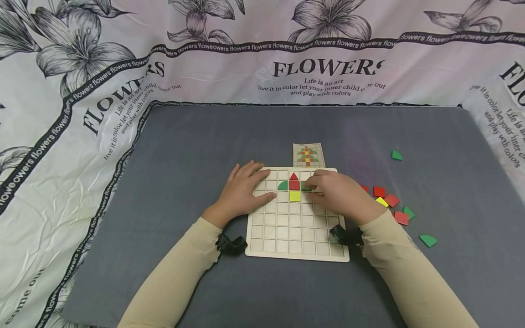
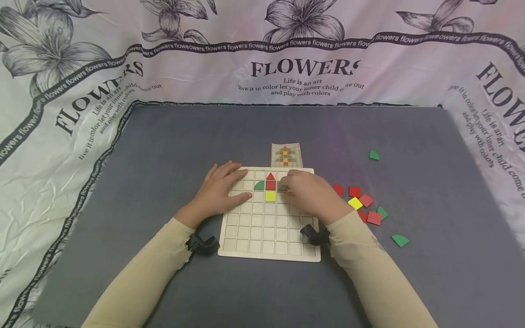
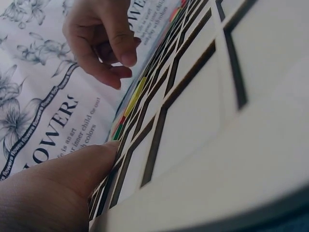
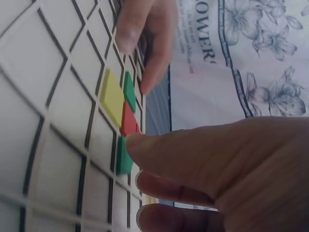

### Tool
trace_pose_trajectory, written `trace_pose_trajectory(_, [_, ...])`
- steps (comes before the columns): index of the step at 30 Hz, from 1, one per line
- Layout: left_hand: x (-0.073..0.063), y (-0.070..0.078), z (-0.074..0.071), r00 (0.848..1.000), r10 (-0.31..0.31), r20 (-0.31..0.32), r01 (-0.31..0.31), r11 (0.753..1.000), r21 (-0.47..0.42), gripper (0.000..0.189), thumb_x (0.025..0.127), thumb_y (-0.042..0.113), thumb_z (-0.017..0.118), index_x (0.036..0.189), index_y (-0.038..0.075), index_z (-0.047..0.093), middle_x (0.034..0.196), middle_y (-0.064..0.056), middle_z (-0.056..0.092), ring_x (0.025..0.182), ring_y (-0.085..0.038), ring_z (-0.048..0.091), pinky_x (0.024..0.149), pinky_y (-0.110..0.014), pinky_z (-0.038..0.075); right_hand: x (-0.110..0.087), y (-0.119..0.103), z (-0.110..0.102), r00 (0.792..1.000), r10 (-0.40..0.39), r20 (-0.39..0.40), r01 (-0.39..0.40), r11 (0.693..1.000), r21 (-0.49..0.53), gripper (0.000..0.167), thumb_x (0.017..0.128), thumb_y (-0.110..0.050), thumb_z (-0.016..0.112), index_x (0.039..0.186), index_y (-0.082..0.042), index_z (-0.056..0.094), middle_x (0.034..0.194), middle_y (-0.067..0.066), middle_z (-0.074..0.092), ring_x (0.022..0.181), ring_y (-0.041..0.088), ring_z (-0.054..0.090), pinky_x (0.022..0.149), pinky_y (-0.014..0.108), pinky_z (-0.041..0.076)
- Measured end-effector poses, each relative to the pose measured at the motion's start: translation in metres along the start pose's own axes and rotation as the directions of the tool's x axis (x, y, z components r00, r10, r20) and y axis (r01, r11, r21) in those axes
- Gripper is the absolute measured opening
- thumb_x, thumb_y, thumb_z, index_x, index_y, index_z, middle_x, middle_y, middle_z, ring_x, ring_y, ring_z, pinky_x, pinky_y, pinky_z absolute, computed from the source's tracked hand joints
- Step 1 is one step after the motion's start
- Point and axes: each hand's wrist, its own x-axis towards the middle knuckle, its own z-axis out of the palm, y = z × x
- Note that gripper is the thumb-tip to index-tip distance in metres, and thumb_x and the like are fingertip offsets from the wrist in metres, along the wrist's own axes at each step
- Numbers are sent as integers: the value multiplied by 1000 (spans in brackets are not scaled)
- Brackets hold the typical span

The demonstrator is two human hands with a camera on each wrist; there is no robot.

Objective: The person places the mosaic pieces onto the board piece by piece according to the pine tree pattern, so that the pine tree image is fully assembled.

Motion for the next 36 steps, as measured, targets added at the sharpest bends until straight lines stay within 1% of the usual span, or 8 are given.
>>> trace_pose_trajectory(4, [0, -1, 1, 1000, 0, -3, 0, 1000, -4, 73, 98, 60, 65, 159, 21, 50, 166, -5, 40, 161, -26, 22, 132, -53, 4, -6, 7, -4, 1000, 27, 1, -27, 1000, -3, 21, 93, -10, 76, 114, -8, 80, 103, 4, 71, 92, 23, 68, 79, 45, 60])
trace_pose_trajectory(8, [0, -1, 1, 1000, 1, -5, -1, 1000, 1, 73, 98, 61, 64, 159, 21, 50, 166, -5, 40, 161, -26, 22, 132, -53, 4, -13, 15, -6, 999, 29, -12, -29, 1000, 4, 21, 94, -7, 74, 114, -6, 79, 102, 5, 72, 91, 23, 69, 79, 45, 61])
trace_pose_trajectory(15, [0, 1, -1, 1000, -7, 3, 7, 1000, 1, 74, 98, 60, 65, 159, 21, 50, 166, -5, 40, 161, -26, 21, 132, -53, 4, -26, 30, -9, 997, 69, -39, -68, 998, 8, 20, 93, -5, 75, 113, -3, 78, 98, 4, 71, 86, 20, 66, 75, 42, 58])
trace_pose_trajectory(22, [0, 1, -1, 1000, -8, 4, 8, 1000, 4, 73, 98, 60, 65, 159, 21, 50, 166, -5, 41, 161, -27, 22, 132, -54, 4, -37, 44, -13, 993, 113, -45, -112, 994, 16, 24, 95, 0, 74, 119, 1, 76, 110, 13, 72, 96, 28, 70, 84, 49, 59])
trace_pose_trajectory(26, [0, 1, 0, 1000, -6, 6, 6, 1000, 8, 73, 99, 61, 64, 159, 21, 50, 166, -5, 41, 161, -27, 22, 131, -54, 4, -42, 52, -18, 987, 155, -40, -155, 988, 21, 27, 96, -1, 73, 123, 0, 75, 117, 16, 70, 101, 31, 71, 83, 51, 59])
trace_pose_trajectory(28, [1, 1, 0, 1000, -7, 6, 7, 1000, 8, 73, 99, 61, 63, 159, 21, 50, 166, -5, 40, 161, -26, 22, 132, -54, 4, -43, 55, -20, 985, 165, -43, -165, 986, 16, 27, 96, -2, 73, 123, 0, 75, 118, 18, 69, 100, 32, 70, 82, 51, 58])
trace_pose_trajectory(31, [1, 1, 0, 1000, -8, 4, 8, 1000, 7, 73, 99, 61, 63, 159, 21, 50, 166, -5, 41, 161, -26, 21, 132, -53, 4, -44, 60, -21, 984, 172, -46, -171, 985, 15, 27, 95, -3, 75, 122, 1, 75, 119, 20, 69, 102, 35, 69, 85, 53, 57])
trace_pose_trajectory(36, [1, -1, 0, 1000, -13, 7, 13, 1000, 11, 74, 98, 61, 63, 159, 22, 50, 166, -5, 40, 161, -26, 21, 132, -53, 4, -46, 69, -23, 983, 184, -7, -184, 983, 22, 29, 94, -3, 74, 122, 5, 74, 121, 25, 68, 109, 41, 67, 91, 60, 55])
